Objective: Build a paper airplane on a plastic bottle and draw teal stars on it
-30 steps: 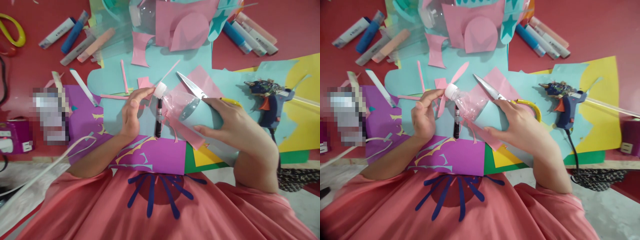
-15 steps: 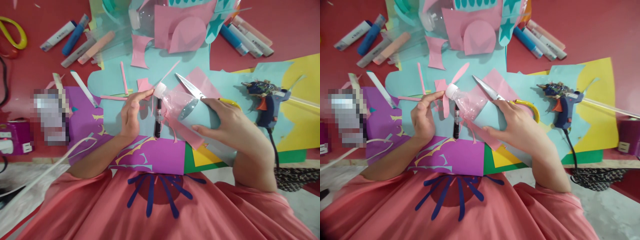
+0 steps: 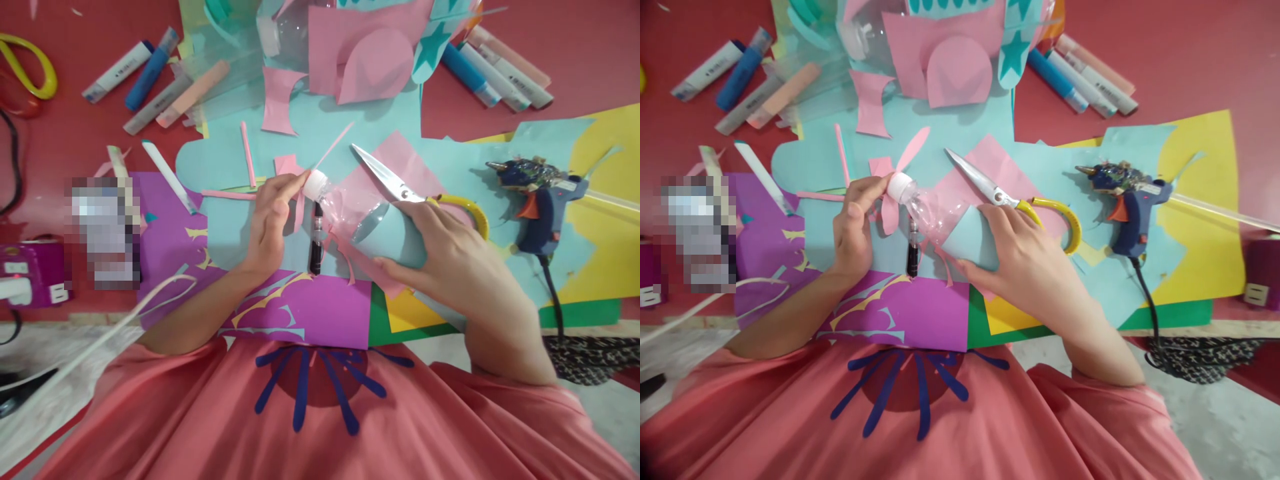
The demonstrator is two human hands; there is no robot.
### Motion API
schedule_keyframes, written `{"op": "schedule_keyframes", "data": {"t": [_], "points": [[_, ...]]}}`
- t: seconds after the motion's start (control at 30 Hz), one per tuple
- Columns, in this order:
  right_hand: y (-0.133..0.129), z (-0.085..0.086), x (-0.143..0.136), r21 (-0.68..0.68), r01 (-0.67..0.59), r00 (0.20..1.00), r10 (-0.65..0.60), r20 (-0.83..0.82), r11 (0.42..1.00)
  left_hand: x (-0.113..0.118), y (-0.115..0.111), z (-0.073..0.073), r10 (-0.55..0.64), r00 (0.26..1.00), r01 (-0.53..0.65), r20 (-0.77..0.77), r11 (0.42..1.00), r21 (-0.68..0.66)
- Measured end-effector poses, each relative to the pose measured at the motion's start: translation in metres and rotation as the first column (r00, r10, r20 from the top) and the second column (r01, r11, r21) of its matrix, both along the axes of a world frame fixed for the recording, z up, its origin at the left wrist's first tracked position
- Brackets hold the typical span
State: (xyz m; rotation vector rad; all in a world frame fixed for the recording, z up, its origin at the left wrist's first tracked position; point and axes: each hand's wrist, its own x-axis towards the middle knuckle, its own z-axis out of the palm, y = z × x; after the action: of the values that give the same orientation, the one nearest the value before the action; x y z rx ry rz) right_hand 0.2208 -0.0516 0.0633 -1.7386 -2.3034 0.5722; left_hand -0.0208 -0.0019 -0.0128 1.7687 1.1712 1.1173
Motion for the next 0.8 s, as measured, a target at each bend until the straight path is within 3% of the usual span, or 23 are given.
{"op": "schedule_keyframes", "data": {"t": [0.37, 0.43, 0.53, 0.6, 0.67, 0.8], "points": [[-0.005, -0.002, -0.005, 0.055, 0.007, 1.000, -0.007, -0.001, 0.998, 0.000, 0.001, 0.004, 0.007, 0.994, 0.003, -0.109, 0.996, 0.088], [-0.006, -0.001, -0.004, 0.046, -0.004, 1.000, 0.005, -0.013, 0.999, 0.002, 0.005, 0.005, 0.033, 0.999, -0.032, -0.031, 0.998, 0.049], [-0.007, 0.000, -0.004, 0.026, -0.035, 0.999, 0.035, -0.021, 0.999, 0.003, 0.010, 0.004, 0.034, 0.977, -0.009, 0.213, 0.993, -0.118], [-0.008, 0.001, -0.004, 0.019, -0.045, 0.999, 0.046, -0.024, 0.999, 0.002, 0.014, 0.004, -0.012, 0.929, 0.125, 0.370, 0.951, -0.282], [-0.009, 0.000, -0.003, 0.024, -0.046, 0.998, 0.047, -0.032, 0.999, 0.003, 0.016, 0.006, -0.026, 0.880, 0.256, 0.474, 0.867, -0.428], [-0.008, -0.002, 0.000, 0.042, -0.048, 0.997, 0.050, -0.063, 0.998, 0.008, 0.017, 0.017, 0.155, 0.823, 0.292, 0.547, 0.710, -0.641]]}}
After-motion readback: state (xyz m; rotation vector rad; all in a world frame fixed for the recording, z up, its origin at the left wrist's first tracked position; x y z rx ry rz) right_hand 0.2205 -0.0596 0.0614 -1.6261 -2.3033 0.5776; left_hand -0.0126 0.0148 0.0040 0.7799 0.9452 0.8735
